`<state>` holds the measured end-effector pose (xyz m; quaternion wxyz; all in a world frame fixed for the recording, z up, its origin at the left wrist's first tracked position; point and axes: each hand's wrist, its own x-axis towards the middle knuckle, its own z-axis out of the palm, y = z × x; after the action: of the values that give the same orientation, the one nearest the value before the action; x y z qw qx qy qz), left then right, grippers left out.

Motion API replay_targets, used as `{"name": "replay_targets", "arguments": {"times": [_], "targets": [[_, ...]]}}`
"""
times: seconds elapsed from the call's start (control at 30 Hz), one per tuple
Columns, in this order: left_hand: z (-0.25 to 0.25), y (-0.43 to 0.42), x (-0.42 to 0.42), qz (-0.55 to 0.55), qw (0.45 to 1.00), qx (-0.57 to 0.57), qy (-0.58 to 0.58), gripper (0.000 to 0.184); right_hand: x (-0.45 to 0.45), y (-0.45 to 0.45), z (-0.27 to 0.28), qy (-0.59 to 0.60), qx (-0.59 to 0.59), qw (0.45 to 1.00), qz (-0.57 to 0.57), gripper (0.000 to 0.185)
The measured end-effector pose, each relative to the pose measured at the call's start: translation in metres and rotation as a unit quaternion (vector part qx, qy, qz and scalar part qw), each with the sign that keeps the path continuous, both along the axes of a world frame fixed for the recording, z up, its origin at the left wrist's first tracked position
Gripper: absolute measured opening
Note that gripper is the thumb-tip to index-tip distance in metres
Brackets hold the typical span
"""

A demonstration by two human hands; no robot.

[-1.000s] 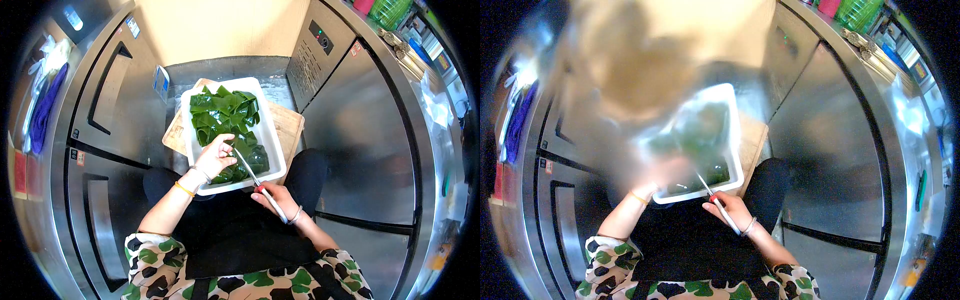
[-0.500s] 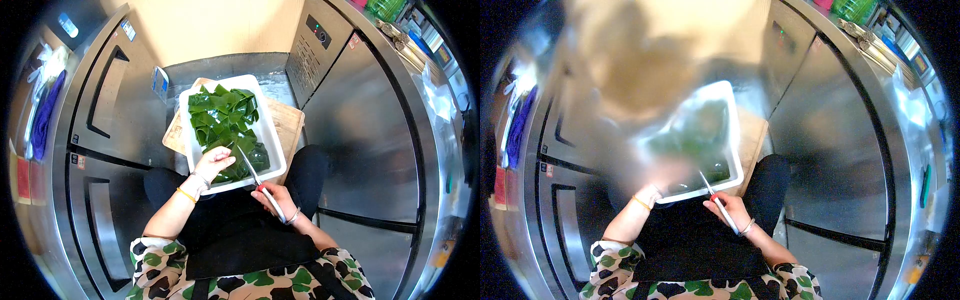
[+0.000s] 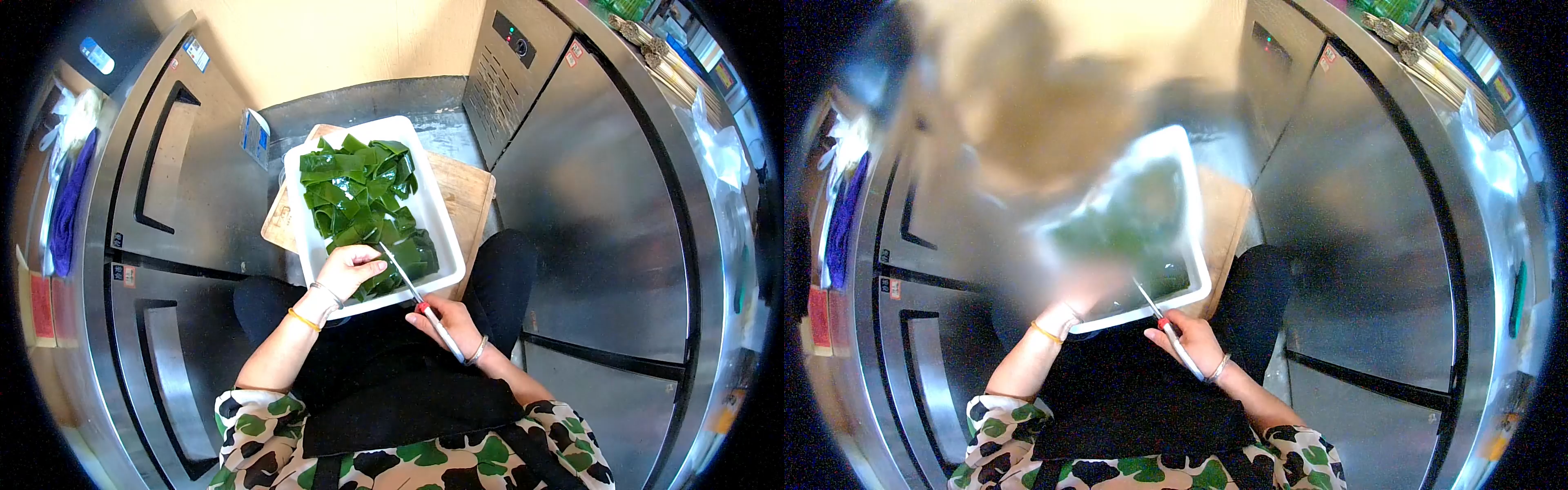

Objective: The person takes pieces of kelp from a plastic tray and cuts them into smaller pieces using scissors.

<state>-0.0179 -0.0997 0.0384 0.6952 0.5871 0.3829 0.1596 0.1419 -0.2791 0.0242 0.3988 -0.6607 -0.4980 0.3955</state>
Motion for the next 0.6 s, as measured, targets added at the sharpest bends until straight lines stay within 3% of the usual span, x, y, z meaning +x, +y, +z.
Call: {"name": "replay_targets", "arguments": {"times": [0.3,0.37,0.47,0.53,0.6], "targets": [[-0.014,0.006,-0.007,-0.047,0.991,0.121,0.043,0.010,-0.002,-0.005,-0.006,-0.033,-0.012,0.999,0.002,0.035],[-0.023,0.017,-0.014,0.068,0.997,0.043,0.018,0.010,-0.004,-0.005,-0.008,-0.029,-0.007,1.000,-0.007,0.034],[-0.032,0.026,-0.022,0.167,0.973,-0.055,-0.147,0.015,-0.003,-0.007,-0.012,0.086,-0.031,0.996,-0.014,0.031],[-0.037,0.025,-0.020,0.189,0.947,-0.036,-0.257,0.019,-0.005,-0.008,-0.012,0.105,-0.038,0.994,-0.006,0.032],[-0.038,0.019,-0.016,0.192,0.936,-0.032,-0.293,0.024,-0.006,-0.007,-0.007,0.122,-0.060,0.991,0.011,0.036]]}}
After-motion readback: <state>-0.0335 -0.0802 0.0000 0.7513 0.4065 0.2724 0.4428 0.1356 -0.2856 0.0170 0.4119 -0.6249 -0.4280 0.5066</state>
